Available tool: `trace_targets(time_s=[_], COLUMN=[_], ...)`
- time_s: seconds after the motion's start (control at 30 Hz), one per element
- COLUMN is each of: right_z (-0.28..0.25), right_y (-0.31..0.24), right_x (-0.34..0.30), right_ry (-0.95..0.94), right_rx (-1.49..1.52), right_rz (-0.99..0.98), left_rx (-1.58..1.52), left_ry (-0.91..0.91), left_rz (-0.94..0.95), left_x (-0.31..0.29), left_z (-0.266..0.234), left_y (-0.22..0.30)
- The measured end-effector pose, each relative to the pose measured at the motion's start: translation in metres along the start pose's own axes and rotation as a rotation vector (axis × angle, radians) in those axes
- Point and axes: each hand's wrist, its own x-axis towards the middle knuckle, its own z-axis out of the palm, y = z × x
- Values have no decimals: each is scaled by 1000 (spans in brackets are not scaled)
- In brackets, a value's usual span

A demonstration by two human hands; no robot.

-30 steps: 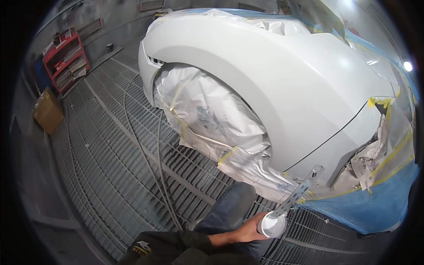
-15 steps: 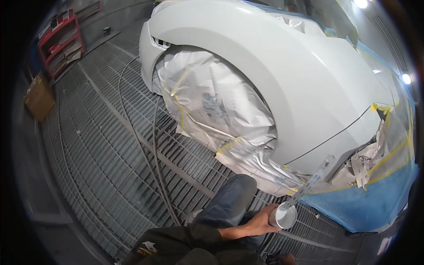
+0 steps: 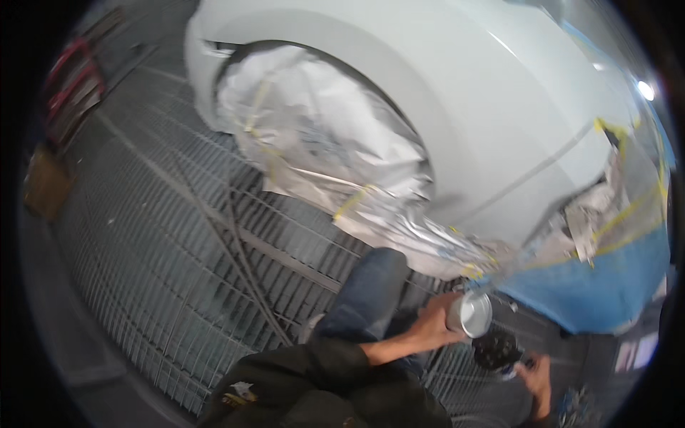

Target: The person pours paint from a can into a small cup, stirs it with a metal strip, and then pours the paint into a spray gun. They repeat this process multiple times while sitting on the floor next to a car bumper.

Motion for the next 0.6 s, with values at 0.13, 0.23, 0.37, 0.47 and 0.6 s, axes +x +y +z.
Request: trace_targets(time_s=[0.13,0.23,0.37,0.47,0.6], right_z=[-47,-97,-135,-153,-161], right_y=[-53,-110,-127,-143,-160], right_x=[13,21,-4,-7,-6], right_ry=[490,407,435,453,488], right_rx=[-274,-198,-159,-189,-210], right_rz=[-504,-568,-495,-565,-616], left_rx=[123,-30,71,65,-17], left_ry=[78,109,75,54,14], left_rz=[61,3,68,36,30], left_x=[13,24,30,34,34], left_z=[-4,-5,4,7,14], left_y=[9,14,32,41,44])
